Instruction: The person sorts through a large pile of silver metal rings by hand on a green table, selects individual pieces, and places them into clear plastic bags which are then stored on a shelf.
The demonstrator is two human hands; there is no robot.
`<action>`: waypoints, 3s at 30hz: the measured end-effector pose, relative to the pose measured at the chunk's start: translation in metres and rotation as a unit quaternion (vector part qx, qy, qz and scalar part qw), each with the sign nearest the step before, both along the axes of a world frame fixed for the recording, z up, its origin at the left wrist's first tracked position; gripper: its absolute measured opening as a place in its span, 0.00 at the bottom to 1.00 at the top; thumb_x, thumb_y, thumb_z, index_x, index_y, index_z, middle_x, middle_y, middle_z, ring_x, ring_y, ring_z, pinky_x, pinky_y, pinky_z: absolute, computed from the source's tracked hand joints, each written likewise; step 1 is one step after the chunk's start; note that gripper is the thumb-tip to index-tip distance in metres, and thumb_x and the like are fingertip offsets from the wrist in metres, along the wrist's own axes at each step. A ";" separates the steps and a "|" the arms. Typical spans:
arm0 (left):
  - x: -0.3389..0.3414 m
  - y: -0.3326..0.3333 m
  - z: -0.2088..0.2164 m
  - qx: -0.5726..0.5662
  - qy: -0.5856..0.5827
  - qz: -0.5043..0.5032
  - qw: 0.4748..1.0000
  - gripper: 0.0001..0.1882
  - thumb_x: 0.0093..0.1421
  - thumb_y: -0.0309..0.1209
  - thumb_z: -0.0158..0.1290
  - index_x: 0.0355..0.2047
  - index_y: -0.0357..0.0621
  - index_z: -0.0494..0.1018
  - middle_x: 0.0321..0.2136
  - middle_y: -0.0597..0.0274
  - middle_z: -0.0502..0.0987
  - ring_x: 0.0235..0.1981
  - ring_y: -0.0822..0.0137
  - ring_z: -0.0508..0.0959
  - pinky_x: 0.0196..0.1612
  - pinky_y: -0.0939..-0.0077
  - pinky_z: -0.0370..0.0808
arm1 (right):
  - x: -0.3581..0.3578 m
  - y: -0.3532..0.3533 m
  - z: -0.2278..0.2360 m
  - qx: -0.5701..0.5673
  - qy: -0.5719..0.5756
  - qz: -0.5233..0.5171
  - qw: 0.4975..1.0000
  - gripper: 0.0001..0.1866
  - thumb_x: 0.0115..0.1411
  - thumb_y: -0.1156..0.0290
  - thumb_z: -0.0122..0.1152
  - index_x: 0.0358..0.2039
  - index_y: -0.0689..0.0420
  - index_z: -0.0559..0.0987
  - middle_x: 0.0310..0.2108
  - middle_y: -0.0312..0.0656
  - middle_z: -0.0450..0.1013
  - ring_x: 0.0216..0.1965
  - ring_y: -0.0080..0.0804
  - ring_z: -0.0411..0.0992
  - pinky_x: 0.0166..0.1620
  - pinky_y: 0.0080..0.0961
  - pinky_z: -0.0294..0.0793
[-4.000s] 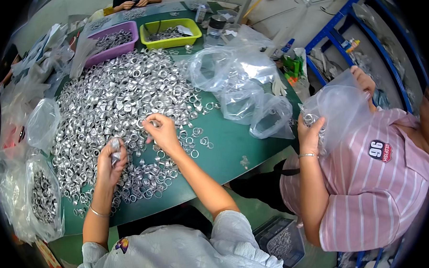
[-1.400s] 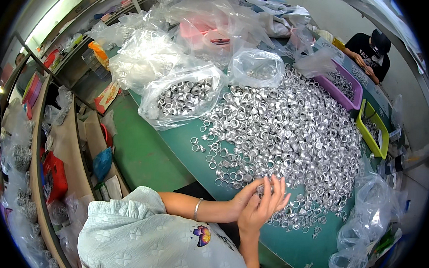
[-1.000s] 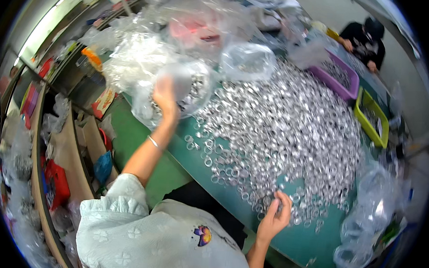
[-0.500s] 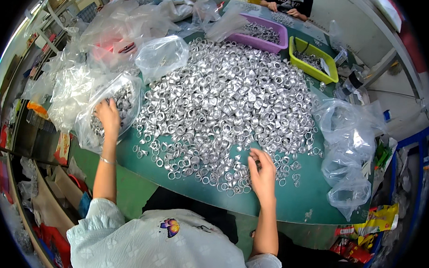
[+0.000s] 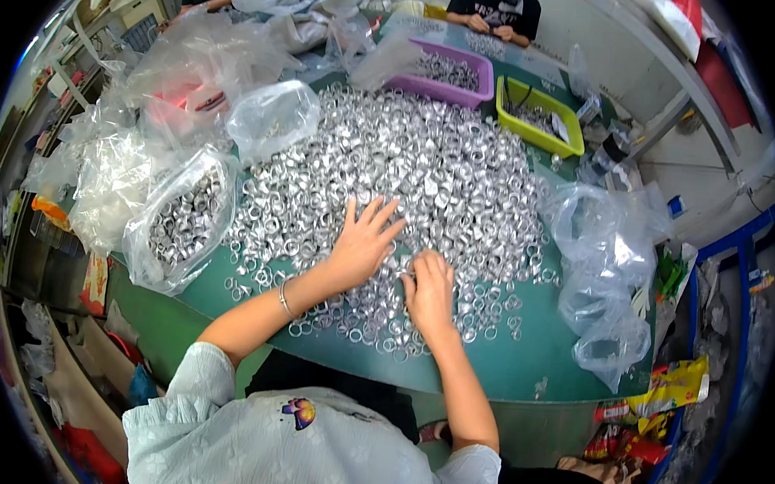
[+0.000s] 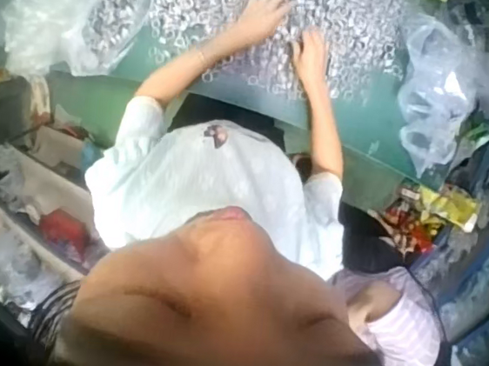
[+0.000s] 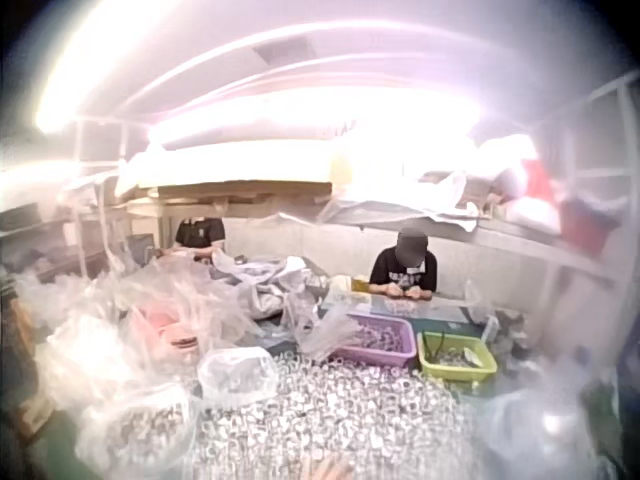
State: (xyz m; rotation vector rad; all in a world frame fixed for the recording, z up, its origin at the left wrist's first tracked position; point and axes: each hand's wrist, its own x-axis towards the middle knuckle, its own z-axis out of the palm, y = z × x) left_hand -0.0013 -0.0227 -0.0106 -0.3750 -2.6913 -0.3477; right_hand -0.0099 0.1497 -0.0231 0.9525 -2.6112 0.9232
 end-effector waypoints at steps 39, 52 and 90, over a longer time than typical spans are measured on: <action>0.028 -0.005 0.009 0.633 -0.207 0.028 0.746 0.15 0.56 0.18 0.38 0.39 0.37 0.71 0.26 0.62 0.70 0.22 0.72 0.69 0.27 0.85 0.65 | -0.028 0.048 0.002 -0.434 -0.369 -0.012 0.822 0.05 0.57 0.72 0.55 0.26 0.58 0.72 0.28 0.38 0.66 0.28 0.24 0.65 0.26 0.17 0.63; 0.009 0.001 -0.004 0.051 -0.109 -0.003 0.993 0.16 0.43 0.18 0.50 0.35 0.43 0.74 0.27 0.59 0.70 0.31 0.57 0.75 0.30 0.66 0.72 | -0.025 0.013 0.012 0.008 -0.142 -0.013 0.990 0.06 0.45 0.78 0.63 0.26 0.57 0.80 0.23 0.38 0.69 0.23 0.34 0.70 0.28 0.27 0.68; 0.018 -0.004 0.020 0.338 -0.129 0.043 0.931 0.10 0.47 0.24 0.59 0.30 0.34 0.74 0.17 0.65 0.66 0.20 0.73 0.66 0.27 0.79 0.65 | -0.049 0.261 -0.010 -0.387 -0.083 -0.478 0.784 0.09 0.56 0.70 0.58 0.37 0.60 0.75 0.29 0.37 0.72 0.15 0.17 0.61 0.16 0.14 0.61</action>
